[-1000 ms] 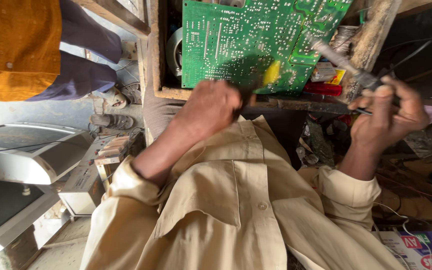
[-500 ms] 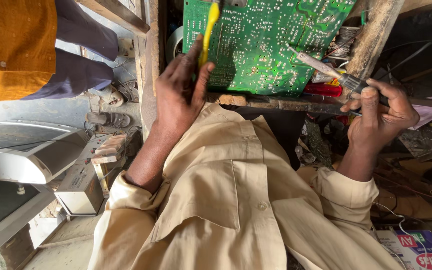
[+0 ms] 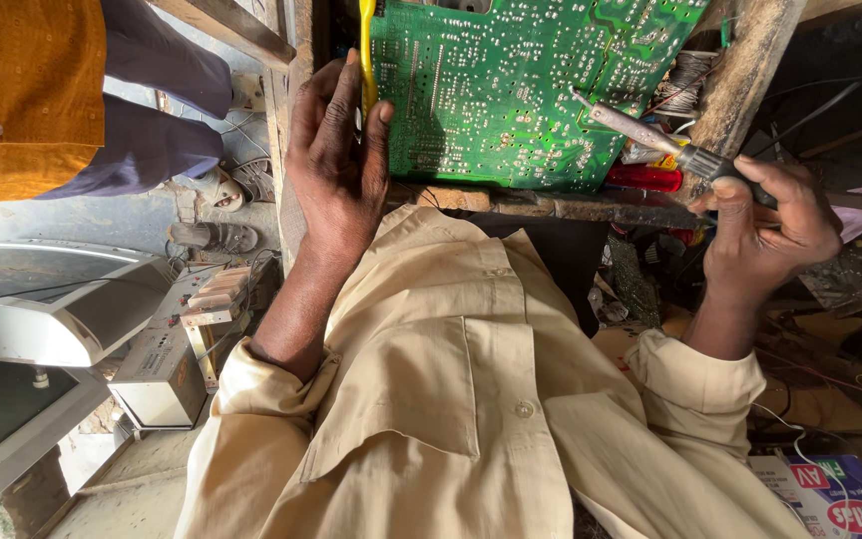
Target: The person uses a soldering iron and a yellow-handled tool to work on a green circuit board. They repeatedly apply the soldering iron to various points on the board while using the other tool to assist.
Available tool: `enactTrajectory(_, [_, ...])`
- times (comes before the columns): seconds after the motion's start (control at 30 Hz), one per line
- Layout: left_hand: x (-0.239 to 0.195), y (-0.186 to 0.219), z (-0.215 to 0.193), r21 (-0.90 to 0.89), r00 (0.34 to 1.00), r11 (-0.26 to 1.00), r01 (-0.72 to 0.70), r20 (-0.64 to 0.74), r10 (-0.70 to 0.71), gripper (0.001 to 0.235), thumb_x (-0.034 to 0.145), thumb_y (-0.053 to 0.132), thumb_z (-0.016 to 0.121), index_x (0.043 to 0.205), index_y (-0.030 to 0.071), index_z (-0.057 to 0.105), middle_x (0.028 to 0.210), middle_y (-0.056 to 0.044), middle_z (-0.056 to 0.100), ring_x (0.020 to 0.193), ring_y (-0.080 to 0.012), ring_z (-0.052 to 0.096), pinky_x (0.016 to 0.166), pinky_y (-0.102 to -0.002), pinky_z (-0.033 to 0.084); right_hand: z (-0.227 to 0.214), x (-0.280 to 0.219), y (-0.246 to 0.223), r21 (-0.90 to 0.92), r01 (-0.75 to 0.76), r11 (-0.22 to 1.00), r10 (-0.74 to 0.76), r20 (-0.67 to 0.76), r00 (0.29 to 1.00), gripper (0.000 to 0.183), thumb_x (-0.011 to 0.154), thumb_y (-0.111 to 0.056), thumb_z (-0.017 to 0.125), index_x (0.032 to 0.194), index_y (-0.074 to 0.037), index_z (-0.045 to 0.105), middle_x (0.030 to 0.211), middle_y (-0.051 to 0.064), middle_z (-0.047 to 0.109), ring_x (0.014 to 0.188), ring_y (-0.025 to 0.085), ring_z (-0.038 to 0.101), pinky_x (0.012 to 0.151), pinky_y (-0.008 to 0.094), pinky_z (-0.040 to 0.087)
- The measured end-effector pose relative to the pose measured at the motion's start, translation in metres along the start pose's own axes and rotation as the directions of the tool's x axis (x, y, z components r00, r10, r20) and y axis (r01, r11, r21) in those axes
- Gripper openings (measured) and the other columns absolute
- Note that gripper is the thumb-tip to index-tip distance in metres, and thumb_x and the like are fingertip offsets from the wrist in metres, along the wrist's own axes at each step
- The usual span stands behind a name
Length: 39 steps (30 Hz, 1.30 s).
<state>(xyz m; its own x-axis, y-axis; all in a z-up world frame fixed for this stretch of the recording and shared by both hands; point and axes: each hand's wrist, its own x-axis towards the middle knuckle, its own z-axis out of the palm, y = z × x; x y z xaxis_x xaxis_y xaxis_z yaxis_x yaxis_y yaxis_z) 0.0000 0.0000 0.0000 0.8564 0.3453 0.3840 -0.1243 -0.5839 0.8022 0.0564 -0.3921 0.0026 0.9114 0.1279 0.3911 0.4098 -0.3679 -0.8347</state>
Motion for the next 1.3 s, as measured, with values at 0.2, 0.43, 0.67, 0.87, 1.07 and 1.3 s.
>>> enactTrajectory(0.2, [0.001,0.001,-0.001,0.013,1.0,1.0,0.008,-0.003,-0.008,0.041,0.111,0.004,0.072,0.149,0.002,0.058,0.137,-0.017,0.063,0.121,-0.0252,0.068,0.103,-0.032,0.057,-0.001,0.006,-0.008,0.068,-0.122,0.99,0.121,0.021,0.992,0.018,0.117,-0.004,0.072,0.121,0.013,0.067,0.107,0.018,0.07,0.081,0.023,0.074,0.071,0.034,0.068])
enactTrajectory(0.43, [0.002,0.002,0.0,-0.019,1.0,1.0,0.004,0.0,-0.004,0.041,0.11,0.002,0.072,0.148,0.003,0.058,0.135,-0.018,0.063,0.121,-0.026,0.068,0.102,-0.032,0.058,-0.004,0.017,-0.018,-0.094,0.08,0.992,-0.07,0.109,0.992,0.019,0.115,-0.002,0.075,0.122,0.014,0.066,0.106,0.022,0.067,0.087,0.026,0.074,0.07,0.034,0.068])
enactTrajectory(0.67, [0.001,0.003,-0.002,-0.004,0.999,1.0,-0.028,0.015,0.028,0.041,0.111,0.003,0.072,0.148,0.004,0.058,0.138,-0.018,0.062,0.122,-0.0261,0.067,0.103,-0.032,0.058,-0.006,0.026,-0.029,-0.062,-0.024,0.998,0.031,0.108,0.994,0.019,0.116,-0.003,0.076,0.119,0.014,0.068,0.103,0.019,0.068,0.085,0.021,0.074,0.069,0.03,0.067])
enactTrajectory(0.87, [0.002,0.005,-0.002,-0.024,1.0,0.999,-0.021,0.018,0.022,0.04,0.111,0.003,0.072,0.148,0.003,0.058,0.139,-0.018,0.062,0.124,-0.028,0.067,0.105,-0.034,0.058,-0.013,0.037,-0.031,-0.116,0.112,0.987,-0.086,0.212,0.973,0.015,0.117,0.002,0.073,0.122,0.015,0.068,0.105,0.02,0.068,0.09,0.023,0.075,0.073,0.03,0.066])
enactTrajectory(1.07, [0.0,0.006,-0.003,0.072,0.999,0.997,-0.035,0.017,0.034,0.042,0.109,0.003,0.074,0.148,0.003,0.059,0.139,-0.018,0.062,0.128,-0.0291,0.069,0.102,-0.035,0.059,-0.005,0.031,-0.034,-0.102,-0.046,0.994,0.059,0.122,0.991,0.014,0.117,0.002,0.078,0.118,0.013,0.07,0.1,0.017,0.068,0.084,0.019,0.072,0.068,0.027,0.065])
enactTrajectory(1.3, [-0.015,0.0,0.015,0.294,0.967,0.925,-0.24,0.162,0.199,0.053,0.109,0.019,0.075,0.154,0.006,0.05,0.095,-0.007,0.071,0.078,-0.0167,0.065,0.068,-0.036,0.053,-0.001,0.023,-0.033,-0.117,-0.004,0.993,0.015,0.091,0.996,0.013,0.115,0.002,0.077,0.12,0.012,0.07,0.104,0.018,0.069,0.087,0.02,0.073,0.067,0.027,0.065])
